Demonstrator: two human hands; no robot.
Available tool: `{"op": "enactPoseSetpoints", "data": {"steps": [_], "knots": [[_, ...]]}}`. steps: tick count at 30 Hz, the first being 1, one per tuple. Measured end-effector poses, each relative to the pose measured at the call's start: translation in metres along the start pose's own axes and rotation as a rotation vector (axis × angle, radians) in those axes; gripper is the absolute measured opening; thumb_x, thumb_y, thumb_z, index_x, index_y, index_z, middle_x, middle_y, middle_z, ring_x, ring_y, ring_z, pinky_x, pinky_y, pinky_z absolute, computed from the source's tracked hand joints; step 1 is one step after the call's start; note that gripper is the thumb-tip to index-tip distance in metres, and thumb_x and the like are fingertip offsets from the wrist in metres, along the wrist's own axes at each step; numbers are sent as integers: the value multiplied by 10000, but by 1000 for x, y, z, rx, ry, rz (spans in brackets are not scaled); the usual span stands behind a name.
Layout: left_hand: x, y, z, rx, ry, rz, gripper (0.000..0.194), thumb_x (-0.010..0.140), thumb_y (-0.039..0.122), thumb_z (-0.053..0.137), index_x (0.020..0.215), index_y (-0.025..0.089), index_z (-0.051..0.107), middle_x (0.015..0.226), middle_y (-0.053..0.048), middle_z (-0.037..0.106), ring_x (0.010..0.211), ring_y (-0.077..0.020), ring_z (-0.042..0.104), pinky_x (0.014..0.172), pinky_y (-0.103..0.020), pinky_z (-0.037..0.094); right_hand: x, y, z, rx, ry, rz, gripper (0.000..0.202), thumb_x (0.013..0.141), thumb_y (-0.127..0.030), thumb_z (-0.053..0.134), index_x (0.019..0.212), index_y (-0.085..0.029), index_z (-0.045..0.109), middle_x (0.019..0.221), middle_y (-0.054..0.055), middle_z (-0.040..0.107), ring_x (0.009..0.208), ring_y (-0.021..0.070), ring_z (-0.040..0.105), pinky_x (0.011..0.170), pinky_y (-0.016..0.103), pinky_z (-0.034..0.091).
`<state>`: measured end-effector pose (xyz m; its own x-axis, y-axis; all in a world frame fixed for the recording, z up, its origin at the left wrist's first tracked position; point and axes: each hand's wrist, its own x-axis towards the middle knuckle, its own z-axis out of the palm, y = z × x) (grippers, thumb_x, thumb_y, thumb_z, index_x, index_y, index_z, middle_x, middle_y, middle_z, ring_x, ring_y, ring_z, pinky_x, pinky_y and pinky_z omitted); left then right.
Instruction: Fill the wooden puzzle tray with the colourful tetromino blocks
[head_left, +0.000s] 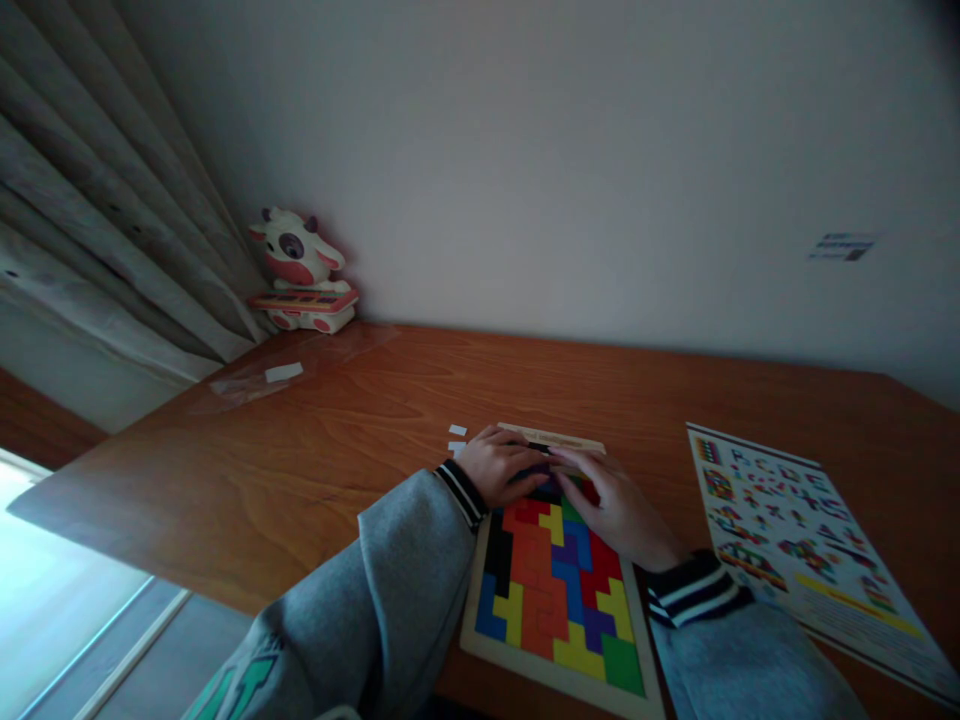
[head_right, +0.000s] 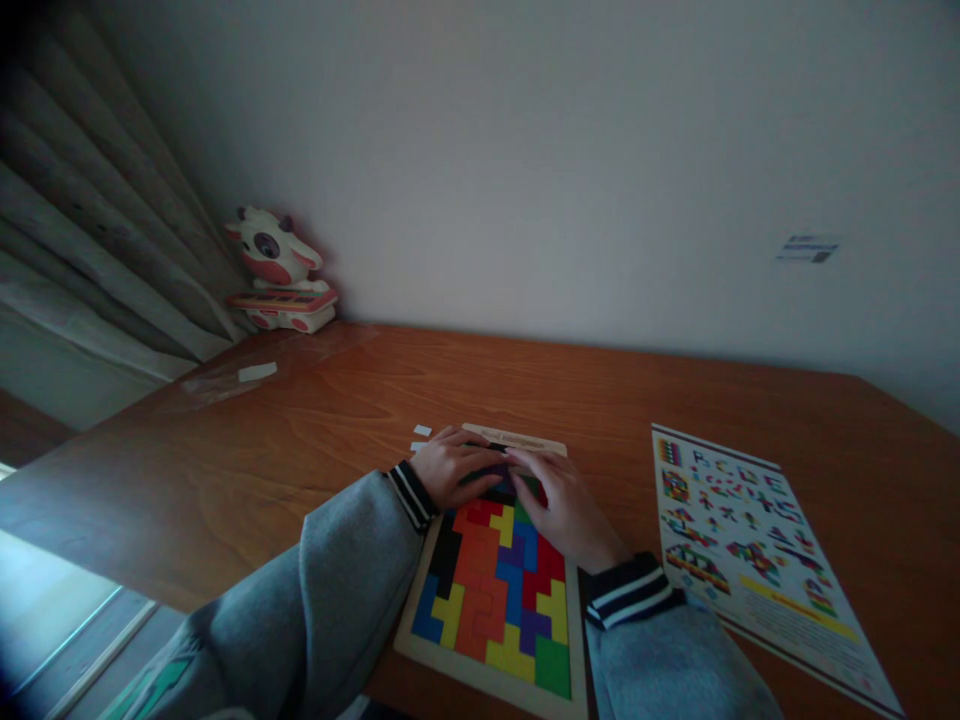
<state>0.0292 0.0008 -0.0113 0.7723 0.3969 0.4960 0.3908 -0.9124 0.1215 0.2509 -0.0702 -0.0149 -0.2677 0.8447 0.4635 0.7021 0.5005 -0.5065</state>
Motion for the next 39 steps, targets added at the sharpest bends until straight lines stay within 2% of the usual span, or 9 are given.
{"op": "enactPoseSetpoints", "data": {"steps": [7,10,14,18,20,23,29,34,39], "knots": [[-2,0,3,40,-11,-9,363,992,450,479,1190,213,670,1027,-74,762,1055,-238,658,902,-390,500,-2,2,3,1,-27,-2,358,968,-296,535,1324,-263,550,1232,70,694,1165,246,632,1028,476,500],[-3,-3,0,33,16,-19,341,988,431,485,1148,206,686,1091,-75,750,1083,-238,655,904,-386,509,-1,1,2,-6,-21,-6,345,969,-298,538,1311,-256,546,1259,81,672,1181,252,614,1028,484,493],[-16,-27,-18,42,36,-63,306,958,393,540,1127,190,695,1174,-92,726,1068,-246,664,920,-396,520,0,2,-2,-24,19,-7,321,971,-297,526,1288,-252,550,1248,90,658,1180,260,599,1023,488,485],[-43,-62,-40,-16,-24,-103,376,901,431,644,1183,185,675,1205,-100,716,1127,-256,658,971,-400,524,0,4,-4,-42,51,-1,320,975,-290,513,1292,-253,539,1253,89,642,1191,257,582,1040,485,467],[-55,-74,-46,-66,-44,-124,441,852,485,703,1168,179,687,1197,-99,722,1120,-255,670,981,-392,532,-1,4,-4,-47,49,-5,322,977,-285,512,1296,-257,531,1255,87,638,1193,255,576,1044,487,462],[-65,-83,-47,-123,-55,-142,374,880,488,681,1113,197,721,1141,-74,747,1076,-221,697,973,-355,543,0,4,-3,-50,42,-11,322,977,-288,517,1297,-259,525,1250,88,636,1191,258,570,1039,491,461],[-62,-82,-44,-143,-5,-103,307,906,454,666,1064,203,745,1064,-62,771,988,-192,729,916,-314,567,0,2,-4,-46,39,-4,323,982,-298,511,1303,-264,522,1252,83,630,1193,257,566,1035,483,464],[-57,-72,-42,-133,55,-23,205,969,306,590,984,194,761,994,-60,782,930,-171,741,873,-286,583,0,2,-3,-45,36,-1,324,981,-307,513,1302,-269,523,1250,78,629,1193,258,568,1031,482,469],[-56,-68,-37,-106,104,23,184,942,236,596,903,160,759,951,-82,780,857,-168,744,802,-261,598,0,3,-2,-49,41,5,316,978,-307,518,1291,-261,531,1237,79,630,1188,255,568,1033,479,469]]}}
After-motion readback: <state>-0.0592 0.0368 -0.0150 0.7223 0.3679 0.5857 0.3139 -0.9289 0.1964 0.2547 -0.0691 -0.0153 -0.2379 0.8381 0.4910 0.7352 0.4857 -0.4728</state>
